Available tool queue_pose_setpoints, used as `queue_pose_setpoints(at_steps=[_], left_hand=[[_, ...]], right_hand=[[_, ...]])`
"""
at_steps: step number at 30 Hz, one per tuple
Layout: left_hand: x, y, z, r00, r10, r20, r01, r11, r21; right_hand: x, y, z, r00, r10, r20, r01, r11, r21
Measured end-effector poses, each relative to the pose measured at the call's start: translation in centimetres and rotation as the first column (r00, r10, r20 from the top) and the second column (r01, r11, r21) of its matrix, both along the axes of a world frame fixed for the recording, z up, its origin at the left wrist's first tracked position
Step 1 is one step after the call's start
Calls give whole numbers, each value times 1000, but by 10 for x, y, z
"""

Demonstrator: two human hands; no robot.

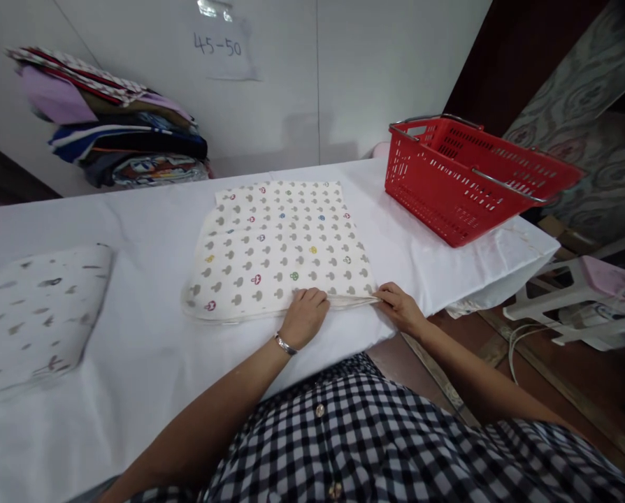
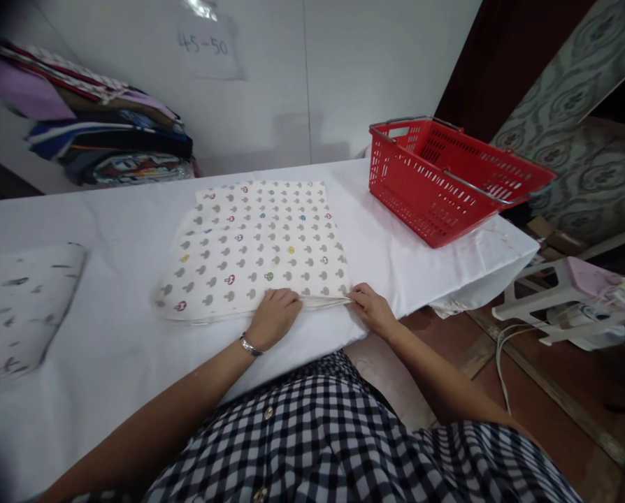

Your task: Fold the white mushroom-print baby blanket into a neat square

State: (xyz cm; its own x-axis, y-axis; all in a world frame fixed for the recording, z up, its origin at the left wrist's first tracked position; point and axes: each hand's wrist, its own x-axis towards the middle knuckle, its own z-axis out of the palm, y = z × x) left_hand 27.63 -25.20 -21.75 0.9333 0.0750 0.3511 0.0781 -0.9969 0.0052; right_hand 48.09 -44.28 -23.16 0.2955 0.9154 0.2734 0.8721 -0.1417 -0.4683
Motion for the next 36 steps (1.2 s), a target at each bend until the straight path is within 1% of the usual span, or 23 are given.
queue_pose_setpoints(at_steps=[5, 9, 12, 16, 20, 23, 31, 34, 36], left_hand=[[-27, 17, 4, 995, 102, -4, -102, 995, 4], [-45, 30, 4, 985, 173, -17, -173, 985, 7], [-53, 36, 3, 979, 201, -31, -200, 979, 26], [-56, 39, -1, 970, 241, -11, -241, 970, 23], [-57, 39, -3, 972, 234, 26, -234, 972, -12], [-63, 37, -3, 972, 226, 59, -226, 974, -21], [-78, 36, -8, 970, 238, 51, -236, 971, -47], [-83, 39, -7, 966, 253, 51, -250, 966, -61], [-87, 40, -6, 962, 269, 49, -266, 962, -54]], right_hand=[[0, 1, 4, 997, 8, -79, -8, 1000, 9], [0, 1, 4, 996, 0, -88, 0, 1000, -2], [1, 1, 2, 996, 11, -90, -12, 1000, -8], [1, 1, 0, 995, 12, -102, -12, 1000, 0], [0, 1, -1, 991, -11, -134, 12, 1000, 4], [0, 1, -1, 991, -21, -135, 21, 1000, -1], [0, 1, -5, 992, -37, -120, 39, 999, 14], [1, 0, -7, 994, -43, -98, 45, 999, 16], [0, -1, -8, 998, -34, -53, 35, 999, 13]])
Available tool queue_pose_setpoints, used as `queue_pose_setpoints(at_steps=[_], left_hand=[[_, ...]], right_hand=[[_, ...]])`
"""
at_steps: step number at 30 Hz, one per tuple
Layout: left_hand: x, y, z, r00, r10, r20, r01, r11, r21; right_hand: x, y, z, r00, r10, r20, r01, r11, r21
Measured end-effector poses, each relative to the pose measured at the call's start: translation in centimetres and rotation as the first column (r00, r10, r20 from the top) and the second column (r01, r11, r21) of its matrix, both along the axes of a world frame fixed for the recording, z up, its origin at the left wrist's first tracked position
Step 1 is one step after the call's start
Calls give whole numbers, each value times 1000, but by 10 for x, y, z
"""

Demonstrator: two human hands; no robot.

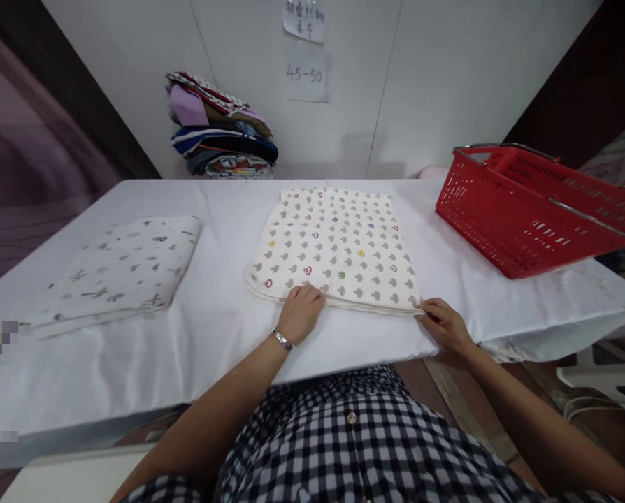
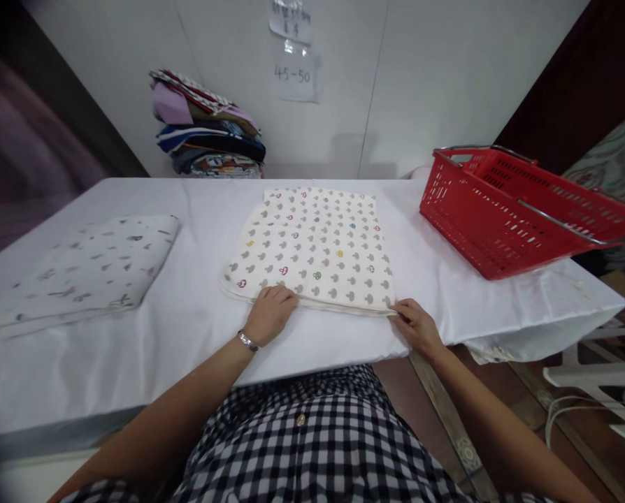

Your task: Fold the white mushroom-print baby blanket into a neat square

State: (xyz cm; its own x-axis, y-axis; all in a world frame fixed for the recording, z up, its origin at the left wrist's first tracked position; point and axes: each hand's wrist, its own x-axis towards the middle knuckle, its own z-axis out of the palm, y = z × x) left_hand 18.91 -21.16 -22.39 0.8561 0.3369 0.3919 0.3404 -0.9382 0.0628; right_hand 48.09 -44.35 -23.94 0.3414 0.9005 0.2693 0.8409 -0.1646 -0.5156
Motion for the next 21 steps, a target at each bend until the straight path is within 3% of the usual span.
queue_pose_setpoints(at_steps=[4, 9, 16, 21], left_hand=[[-6, 2, 1, 1000, 22, -3, -22, 999, 39], [-14, 7, 0, 999, 38, -8, -38, 997, 62], [-22, 16, -3, 999, 24, -47, -19, 994, 105], [-21, 18, -5, 999, 40, -37, -34, 990, 140]], right_hand=[[-5, -2, 5, 979, 10, 205, 1, 999, -53], [-13, 3, 12, 888, 65, 456, -44, 997, -57], [-40, 37, 18, 840, 222, 495, -180, 975, -131], [-63, 66, 21, 812, 266, 519, -217, 964, -155]])
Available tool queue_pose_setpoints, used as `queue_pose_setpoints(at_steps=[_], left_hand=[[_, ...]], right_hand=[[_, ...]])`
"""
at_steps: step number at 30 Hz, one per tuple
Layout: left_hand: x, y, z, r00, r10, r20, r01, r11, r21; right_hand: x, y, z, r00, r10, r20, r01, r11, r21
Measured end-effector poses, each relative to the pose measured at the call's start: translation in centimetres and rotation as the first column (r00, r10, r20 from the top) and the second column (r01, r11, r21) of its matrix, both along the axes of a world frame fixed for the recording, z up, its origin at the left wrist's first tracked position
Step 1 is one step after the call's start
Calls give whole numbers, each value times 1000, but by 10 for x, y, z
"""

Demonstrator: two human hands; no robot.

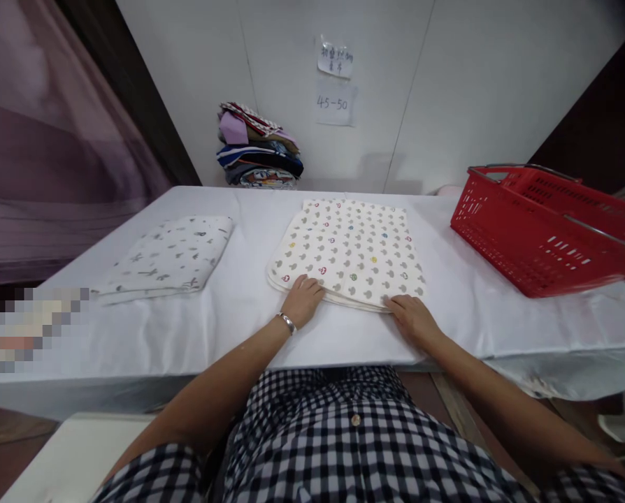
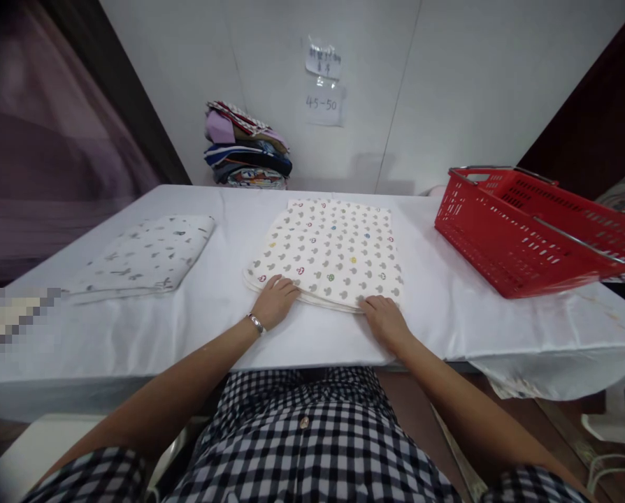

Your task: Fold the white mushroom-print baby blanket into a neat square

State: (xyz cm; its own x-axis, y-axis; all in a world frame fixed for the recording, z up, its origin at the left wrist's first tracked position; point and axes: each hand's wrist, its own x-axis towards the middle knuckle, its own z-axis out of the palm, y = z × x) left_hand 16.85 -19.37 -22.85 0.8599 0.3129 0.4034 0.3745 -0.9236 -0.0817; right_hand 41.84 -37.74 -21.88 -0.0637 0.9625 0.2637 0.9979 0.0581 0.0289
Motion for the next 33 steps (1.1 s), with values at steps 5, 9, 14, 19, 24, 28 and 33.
queue_pose_setpoints(at_steps=[5, 9, 14, 19, 24, 28, 33], left_hand=[[-9, -2, 2, 999, 15, 37, -14, 1000, -26], [-18, 0, 5, 997, 5, 76, 8, 985, -174], [-13, 4, 6, 989, 82, 123, -49, 967, -248], [-2, 5, 5, 985, 135, 108, -113, 976, -187], [-4, 12, 3, 989, 145, 41, -130, 959, -253], [-9, 19, 0, 987, 137, 79, -109, 952, -285], [-13, 20, -1, 994, 95, 59, -77, 965, -249]], right_hand=[[-5, 5, 2, 997, 46, -58, -47, 999, -11], [-7, 6, 7, 997, 39, -62, -43, 997, -66], [-28, 28, 7, 989, 83, -121, -91, 994, -65], [-50, 54, 6, 989, 83, -122, -91, 994, -59], [-58, 64, 0, 984, 99, -146, -96, 995, 31], [-57, 67, -6, 969, 149, -197, -116, 979, 169], [-56, 71, -9, 958, 219, -183, -170, 953, 252]])
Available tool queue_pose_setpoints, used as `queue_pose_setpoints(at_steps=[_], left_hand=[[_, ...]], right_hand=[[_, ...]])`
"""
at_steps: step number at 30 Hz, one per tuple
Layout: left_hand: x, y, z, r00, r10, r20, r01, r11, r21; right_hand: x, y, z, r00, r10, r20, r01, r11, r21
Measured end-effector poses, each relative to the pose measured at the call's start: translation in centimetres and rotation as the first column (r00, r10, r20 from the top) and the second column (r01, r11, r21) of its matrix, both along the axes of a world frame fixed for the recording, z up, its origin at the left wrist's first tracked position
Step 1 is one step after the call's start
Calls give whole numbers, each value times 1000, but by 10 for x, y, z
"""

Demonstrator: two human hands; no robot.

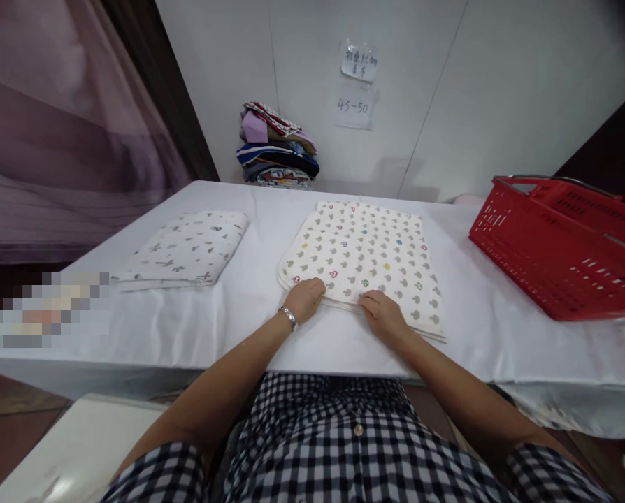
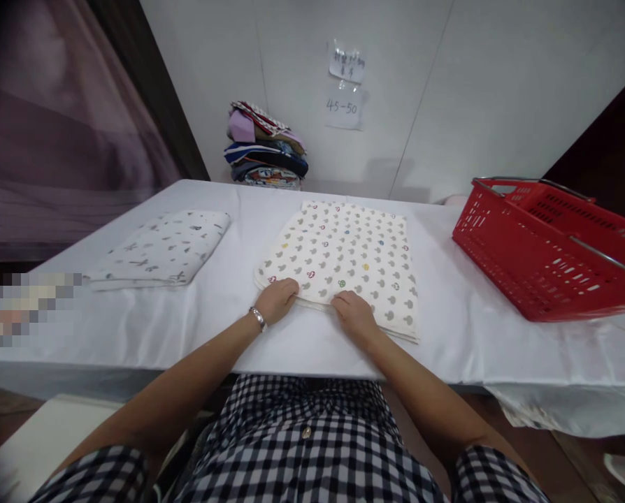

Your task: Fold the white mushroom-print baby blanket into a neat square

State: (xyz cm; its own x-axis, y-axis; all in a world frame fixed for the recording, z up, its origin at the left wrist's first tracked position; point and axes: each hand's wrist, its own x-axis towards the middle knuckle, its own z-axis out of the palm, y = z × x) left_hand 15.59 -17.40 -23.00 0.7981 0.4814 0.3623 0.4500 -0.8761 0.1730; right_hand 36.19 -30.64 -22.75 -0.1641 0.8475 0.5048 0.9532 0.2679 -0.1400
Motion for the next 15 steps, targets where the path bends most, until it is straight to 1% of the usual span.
queue_pose_setpoints(at_steps=[3, 7, 11, 15], left_hand=[[-2, -1, -1, 999, -33, -40, 35, 998, 50], [-4, -2, -5, 995, -75, -67, 82, 991, 108], [-6, -2, -7, 996, -77, -47, 82, 988, 129], [-6, -1, -6, 995, -98, -30, 101, 984, 146]], right_hand=[[0, 1, -2, 999, 38, 12, -37, 999, -12], [-1, 1, -5, 999, 30, -34, -31, 999, -14], [-2, 1, -8, 997, 50, -64, -50, 999, -7], [-2, -1, -9, 989, 56, -138, -52, 998, 36]])
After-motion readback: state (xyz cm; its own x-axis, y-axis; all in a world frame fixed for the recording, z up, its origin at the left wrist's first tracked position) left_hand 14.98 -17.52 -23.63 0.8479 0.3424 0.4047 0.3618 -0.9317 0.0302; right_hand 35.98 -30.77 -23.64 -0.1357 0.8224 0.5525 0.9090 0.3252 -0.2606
